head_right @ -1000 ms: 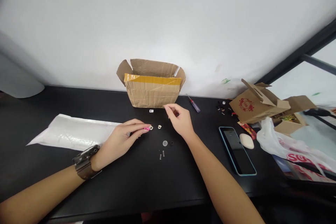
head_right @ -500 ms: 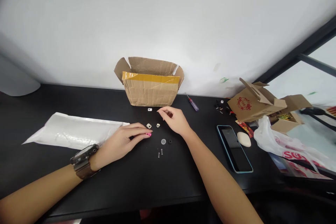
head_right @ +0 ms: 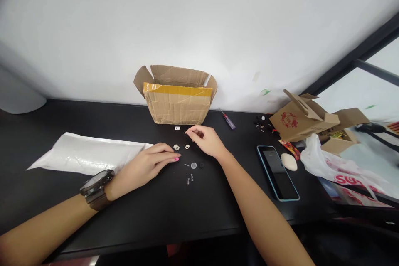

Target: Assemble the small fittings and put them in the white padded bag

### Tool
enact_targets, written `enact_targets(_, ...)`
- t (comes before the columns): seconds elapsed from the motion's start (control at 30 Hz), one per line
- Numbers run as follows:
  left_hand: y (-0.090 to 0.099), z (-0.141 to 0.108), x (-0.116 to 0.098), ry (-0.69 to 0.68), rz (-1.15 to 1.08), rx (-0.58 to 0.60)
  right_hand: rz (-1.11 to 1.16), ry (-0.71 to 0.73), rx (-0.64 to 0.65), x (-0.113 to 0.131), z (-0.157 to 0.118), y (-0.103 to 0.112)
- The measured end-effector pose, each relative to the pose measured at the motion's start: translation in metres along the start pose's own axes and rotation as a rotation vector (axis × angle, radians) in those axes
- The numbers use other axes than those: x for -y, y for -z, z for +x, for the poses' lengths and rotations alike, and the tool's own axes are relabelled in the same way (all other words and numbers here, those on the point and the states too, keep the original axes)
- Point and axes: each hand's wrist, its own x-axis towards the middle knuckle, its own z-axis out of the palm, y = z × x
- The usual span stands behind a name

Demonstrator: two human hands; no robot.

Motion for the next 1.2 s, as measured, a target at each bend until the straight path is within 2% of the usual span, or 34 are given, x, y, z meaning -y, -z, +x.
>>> enact_targets(0.13,0.000,0.003,0.005,0.041,-0.061,-0.063,0.006,-0.013,0.051,0.001,0.000,0.004)
enact_targets(0.3,0.004,0.003,0.000,-0.004,0.011,0.004,0.022,0.018,0.237,0.003,-0.001,0.021)
enact_targets(0.4,0.003,0.001,-0.009,-0.054,0.115,0.015,0.013,0.043,0.295,0.002,0.000,0.024)
enact_targets(0.6,-0.015,-0.001,-0.027,-0.203,0.201,0.094,0.057,0.049,0.272,-0.001,0.001,0.020)
enact_targets(0.77,-0.021,0.002,-0.026,-0.255,0.167,0.143,0.087,0.032,0.254,-0.002,0.000,0.019)
enact_targets(1.07,-0.023,0.006,-0.028,-0.193,0.088,0.174,0.112,0.029,0.232,-0.002,0.000,0.018)
enact_targets(1.13,-0.019,0.008,-0.030,-0.165,0.043,0.142,0.135,0.027,0.229,-0.003,0.001,0.018)
enact_targets(1.2,-0.013,0.010,-0.028,-0.079,-0.028,0.064,0.170,0.028,0.204,-0.004,0.001,0.017)
